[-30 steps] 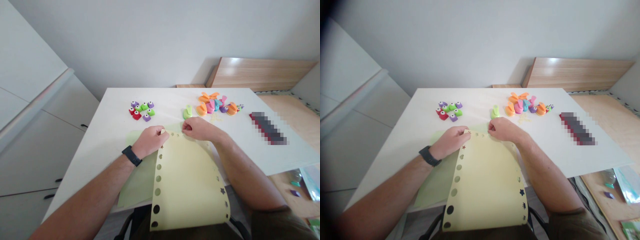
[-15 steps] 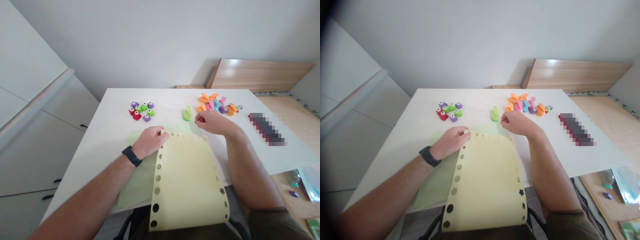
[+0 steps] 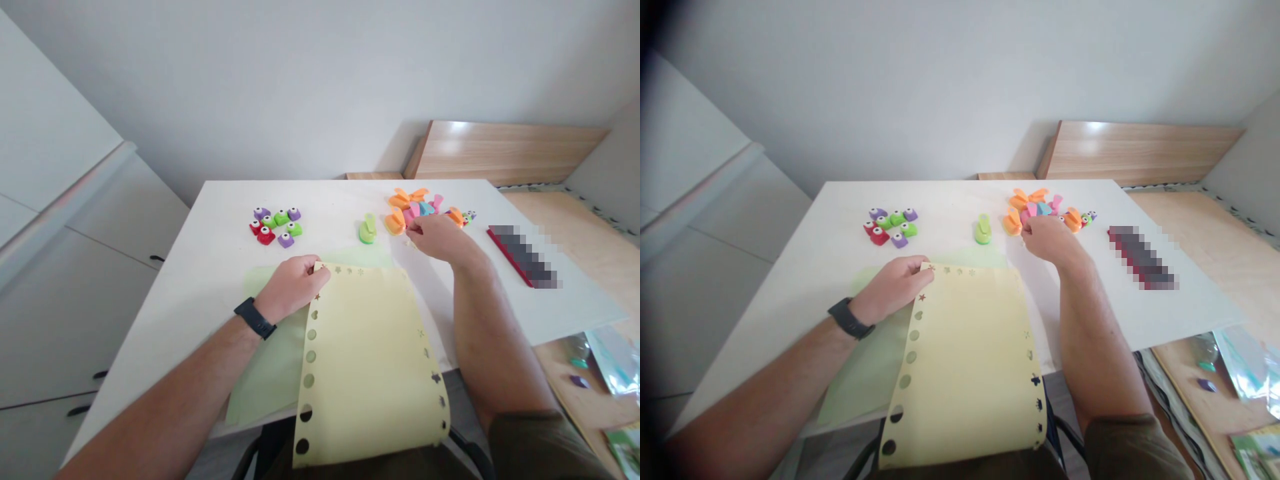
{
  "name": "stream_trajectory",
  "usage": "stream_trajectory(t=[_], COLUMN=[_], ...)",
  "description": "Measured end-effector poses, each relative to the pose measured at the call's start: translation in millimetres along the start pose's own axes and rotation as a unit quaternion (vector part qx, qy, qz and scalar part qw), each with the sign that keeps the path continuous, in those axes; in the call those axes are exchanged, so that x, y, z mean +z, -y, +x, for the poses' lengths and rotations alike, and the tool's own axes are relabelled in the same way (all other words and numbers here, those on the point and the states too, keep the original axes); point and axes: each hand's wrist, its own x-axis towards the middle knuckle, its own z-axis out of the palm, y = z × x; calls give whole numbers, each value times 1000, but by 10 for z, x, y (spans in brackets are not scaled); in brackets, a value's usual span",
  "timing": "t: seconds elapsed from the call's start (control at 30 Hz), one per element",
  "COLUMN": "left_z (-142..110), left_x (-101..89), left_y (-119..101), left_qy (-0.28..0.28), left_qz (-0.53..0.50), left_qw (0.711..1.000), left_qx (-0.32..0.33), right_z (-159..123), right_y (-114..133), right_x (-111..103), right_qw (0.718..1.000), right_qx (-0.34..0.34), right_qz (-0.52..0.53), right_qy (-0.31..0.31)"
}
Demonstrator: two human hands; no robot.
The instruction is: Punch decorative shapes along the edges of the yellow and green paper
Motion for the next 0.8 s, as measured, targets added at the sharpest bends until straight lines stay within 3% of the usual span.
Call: stream_trajectory(t=[0.23,0.47,0.63,0.8], left_z=[15,26,19,51], left_x=[15,21,-46,-80], left_y=[47,85,49,97], left_qy=[-9,-46,-64,-78], left_qz=[-36,-6,7,18], left_qw=[999,999,998,997], left_qx=[-17,1,5,2], right_z=[-38,-44,-2,79], right_y=[220,549,716,714], right_x=[-29,93,228,343], right_qw=[996,972,970,973], right_qx=[-20,-50,-37,9], right_qz=[56,190,200,201], right_qy=[-73,-127,-130,-116])
